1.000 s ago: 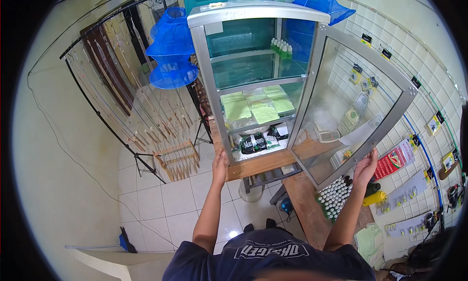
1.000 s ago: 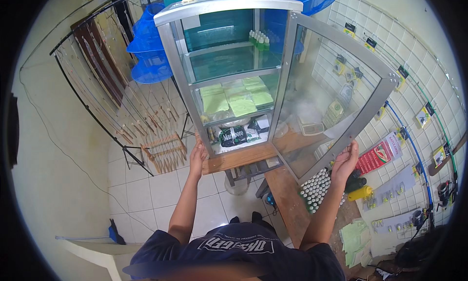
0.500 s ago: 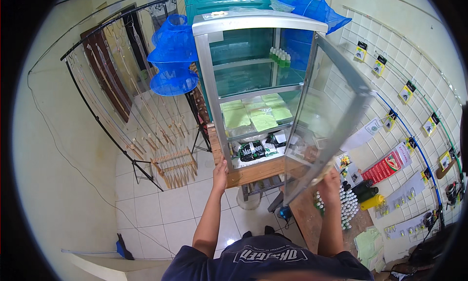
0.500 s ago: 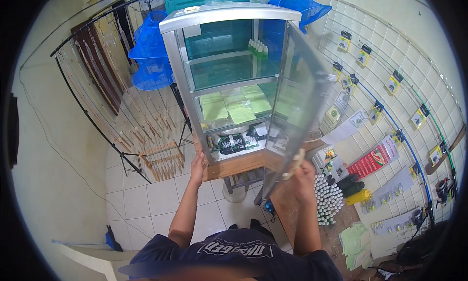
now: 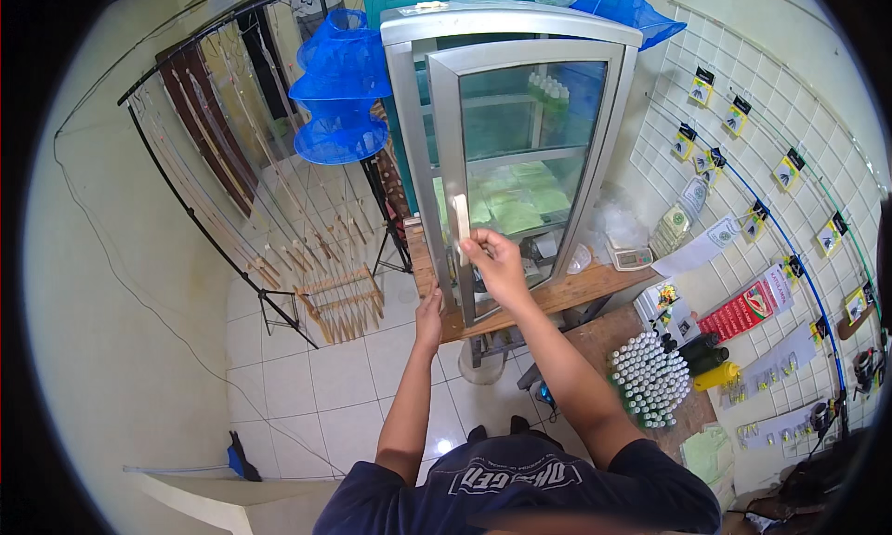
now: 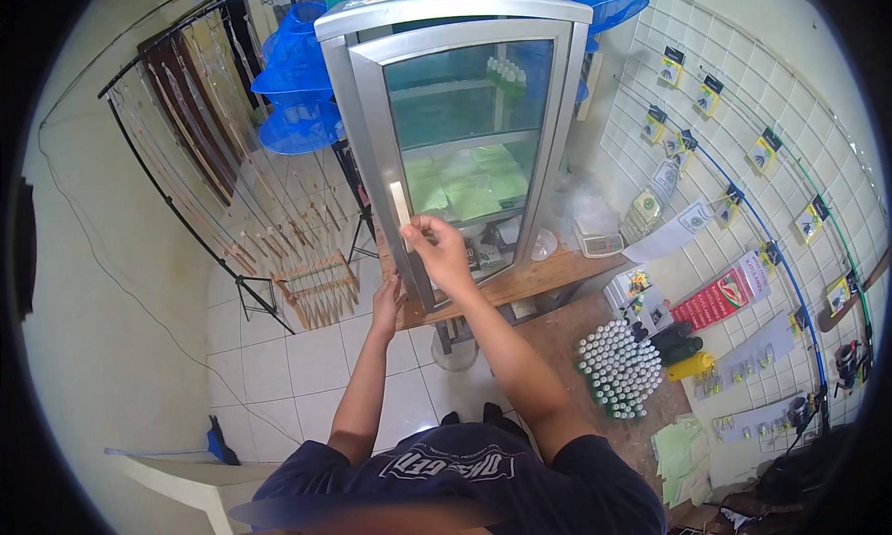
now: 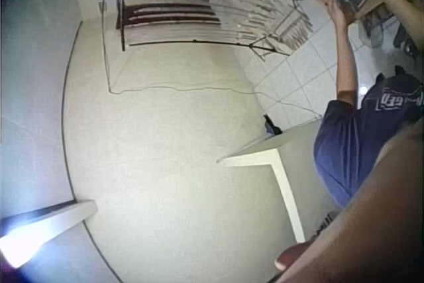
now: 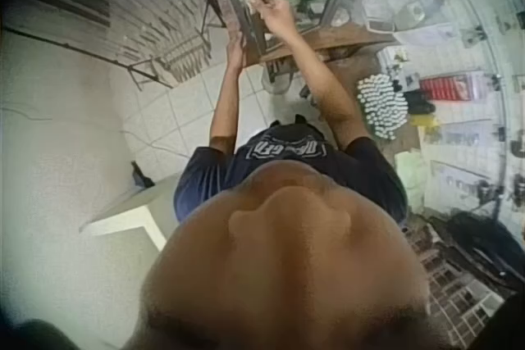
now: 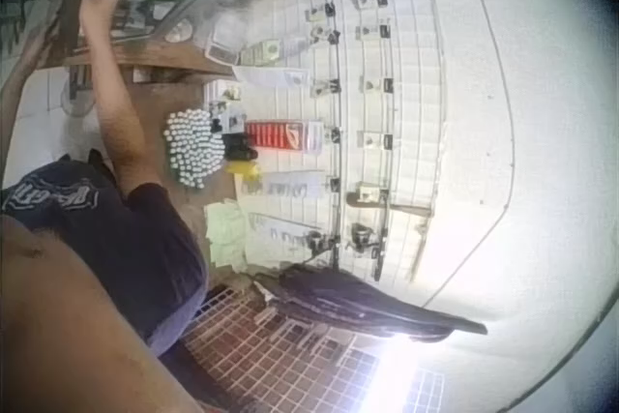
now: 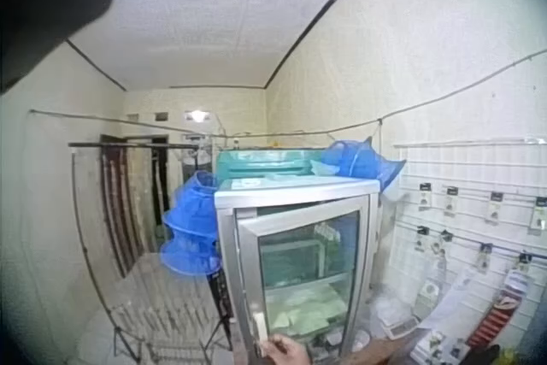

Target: Organizing and placing small essence bottles into a display case in a fishing shop.

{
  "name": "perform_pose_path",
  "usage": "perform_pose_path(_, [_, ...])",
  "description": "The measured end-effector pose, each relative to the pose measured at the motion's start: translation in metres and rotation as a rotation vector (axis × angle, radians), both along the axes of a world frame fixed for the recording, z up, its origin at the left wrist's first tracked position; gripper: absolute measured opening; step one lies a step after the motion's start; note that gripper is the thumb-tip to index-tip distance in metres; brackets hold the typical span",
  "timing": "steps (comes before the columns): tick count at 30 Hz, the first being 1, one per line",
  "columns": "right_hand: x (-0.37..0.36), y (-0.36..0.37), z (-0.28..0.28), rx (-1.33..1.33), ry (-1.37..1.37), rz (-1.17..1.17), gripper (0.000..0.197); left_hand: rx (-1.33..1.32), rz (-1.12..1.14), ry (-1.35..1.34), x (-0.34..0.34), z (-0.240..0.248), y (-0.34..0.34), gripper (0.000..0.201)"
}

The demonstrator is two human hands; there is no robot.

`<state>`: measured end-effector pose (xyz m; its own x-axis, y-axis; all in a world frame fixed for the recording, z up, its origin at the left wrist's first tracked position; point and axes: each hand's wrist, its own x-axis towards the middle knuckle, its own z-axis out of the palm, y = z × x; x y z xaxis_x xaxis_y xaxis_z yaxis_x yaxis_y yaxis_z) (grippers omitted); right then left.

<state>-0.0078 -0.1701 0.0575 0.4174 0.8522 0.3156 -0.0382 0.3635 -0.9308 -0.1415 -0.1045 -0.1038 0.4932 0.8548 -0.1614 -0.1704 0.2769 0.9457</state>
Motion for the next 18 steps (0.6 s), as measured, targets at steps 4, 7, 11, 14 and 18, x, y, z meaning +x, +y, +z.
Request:
perform_pose_path(4, [-0.004, 0.028, 0.005, 0.061, -0.129, -0.097, 0.021, -0.012, 0.018, 0.010, 0.000, 0.004, -0.002, 0.056])
perform_pose_path(7, [-0.009, 0.039, 0.005, 0.084, -0.112, -0.131, 0.023, -0.044, 0.025, -0.019, -0.003, -0.002, 0.002, 0.057])
perform_pose_path(11, [-0.012, 0.048, 0.001, 0.118, -0.126, -0.219, 0.024, -0.032, 0.017, 0.010, -0.002, -0.006, 0.005, 0.057])
perform_pose_path(14, [-0.008, 0.049, 0.004, 0.106, -0.118, -0.185, 0.023, -0.036, 0.023, -0.003, -0.001, -0.007, 0.007, 0.057])
perform_pose_path(18, [-0.009, 0.045, 0.004, 0.081, -0.067, -0.152, 0.023, -0.013, 0.071, -0.011, 0.001, -0.013, 0.003, 0.056])
